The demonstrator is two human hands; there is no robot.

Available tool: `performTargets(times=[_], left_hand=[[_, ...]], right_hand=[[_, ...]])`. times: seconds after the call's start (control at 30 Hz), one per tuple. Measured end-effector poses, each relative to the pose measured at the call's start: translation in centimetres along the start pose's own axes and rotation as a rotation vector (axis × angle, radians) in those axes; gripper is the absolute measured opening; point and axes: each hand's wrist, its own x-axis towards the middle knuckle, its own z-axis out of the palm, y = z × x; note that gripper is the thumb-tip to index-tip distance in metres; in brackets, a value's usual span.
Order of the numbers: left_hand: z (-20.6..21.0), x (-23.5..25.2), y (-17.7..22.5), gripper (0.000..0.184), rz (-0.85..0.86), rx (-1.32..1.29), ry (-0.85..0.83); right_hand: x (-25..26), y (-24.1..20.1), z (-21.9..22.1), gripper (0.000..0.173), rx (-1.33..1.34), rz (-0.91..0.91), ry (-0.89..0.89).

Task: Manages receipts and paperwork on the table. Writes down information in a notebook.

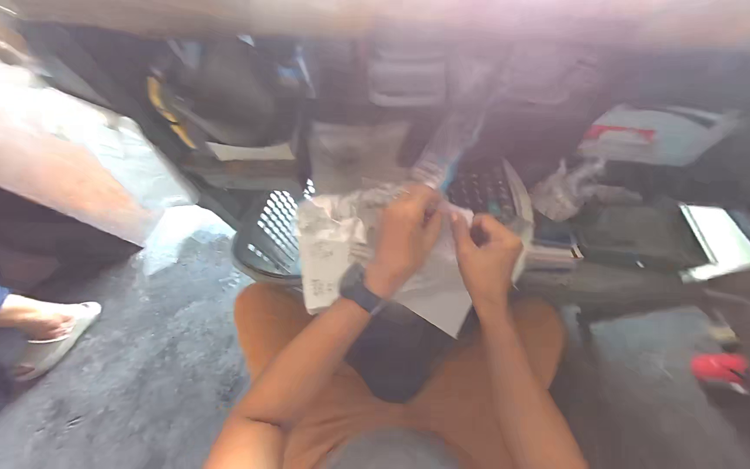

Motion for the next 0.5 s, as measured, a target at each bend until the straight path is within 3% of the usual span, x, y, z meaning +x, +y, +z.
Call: performTargets(times=[0.1,0.17,0.33,0.5], left_hand=[[1.2,1.5,-1.2,0.013,-0.021,0.024,0.097],[0.9,1.8,-1.5,0.017,-0.033,0.013,0.078],[-0.2,1.3,-0.2,0.022,-0.057,-0.010,-0.030],[-0.2,1.9,0.2,0.020,-0.049,-0.030,0.015]], right_hand=[[0.4,0.1,0.6,0.031,-0.091,-0.069,-0.140],[1.2,0.0,0.5,0.031,-0.056,-0.042,-0.201],[2.9,-0.4,0.7,0.028,0.211,0.108,0.007],[2.0,-0.5,1.0,0.030,0.081,-0.084,-0.128]])
